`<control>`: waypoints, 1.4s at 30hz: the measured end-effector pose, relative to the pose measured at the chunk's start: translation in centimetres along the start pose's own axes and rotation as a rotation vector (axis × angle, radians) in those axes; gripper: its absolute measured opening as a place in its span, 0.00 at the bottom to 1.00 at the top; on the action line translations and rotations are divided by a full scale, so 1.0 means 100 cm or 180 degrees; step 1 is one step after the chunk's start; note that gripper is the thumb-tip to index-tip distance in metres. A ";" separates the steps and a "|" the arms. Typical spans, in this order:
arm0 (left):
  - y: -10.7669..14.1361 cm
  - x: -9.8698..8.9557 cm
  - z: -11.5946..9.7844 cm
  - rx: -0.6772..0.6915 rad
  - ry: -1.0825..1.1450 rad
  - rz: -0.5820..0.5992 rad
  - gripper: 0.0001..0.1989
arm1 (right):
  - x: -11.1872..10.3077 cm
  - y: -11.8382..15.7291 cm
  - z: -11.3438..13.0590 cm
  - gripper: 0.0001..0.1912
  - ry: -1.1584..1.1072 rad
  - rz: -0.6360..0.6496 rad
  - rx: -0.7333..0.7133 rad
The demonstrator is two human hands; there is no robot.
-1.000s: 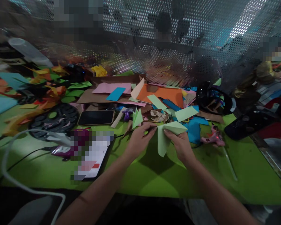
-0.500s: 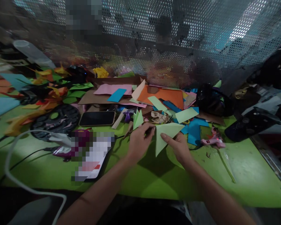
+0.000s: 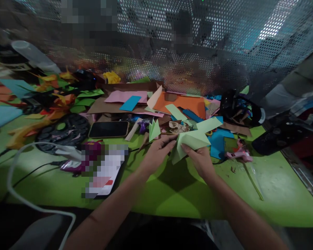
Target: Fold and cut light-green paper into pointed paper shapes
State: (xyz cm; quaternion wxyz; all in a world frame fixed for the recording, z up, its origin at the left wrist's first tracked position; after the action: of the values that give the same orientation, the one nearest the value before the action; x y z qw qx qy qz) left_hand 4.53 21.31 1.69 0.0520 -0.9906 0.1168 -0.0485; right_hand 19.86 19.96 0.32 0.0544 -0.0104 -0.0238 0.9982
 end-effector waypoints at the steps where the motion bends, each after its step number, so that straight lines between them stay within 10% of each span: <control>1: 0.000 0.001 0.002 -0.0041 0.0068 0.0039 0.16 | -0.001 0.000 0.001 0.18 0.0007 -0.0026 -0.0027; 42: 0.003 0.011 0.005 -0.0102 0.0176 0.0439 0.21 | -0.001 0.002 0.025 0.16 0.0805 -0.0191 -0.0445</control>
State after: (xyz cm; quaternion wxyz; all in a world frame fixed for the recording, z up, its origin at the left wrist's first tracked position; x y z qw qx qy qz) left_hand 5.55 20.86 1.30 0.0361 -0.9792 0.1870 -0.0703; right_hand 19.83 19.66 2.82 0.0859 -0.1391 -0.0865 0.9828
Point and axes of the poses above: each hand's wrist, its own y-axis away from the middle knuckle, its own x-axis out of the palm, z = x × y, the point moved 8 cm from there along -y, towards the middle knuckle, and after that the axes turned 4 degrees about y, right-handed, at the moved point
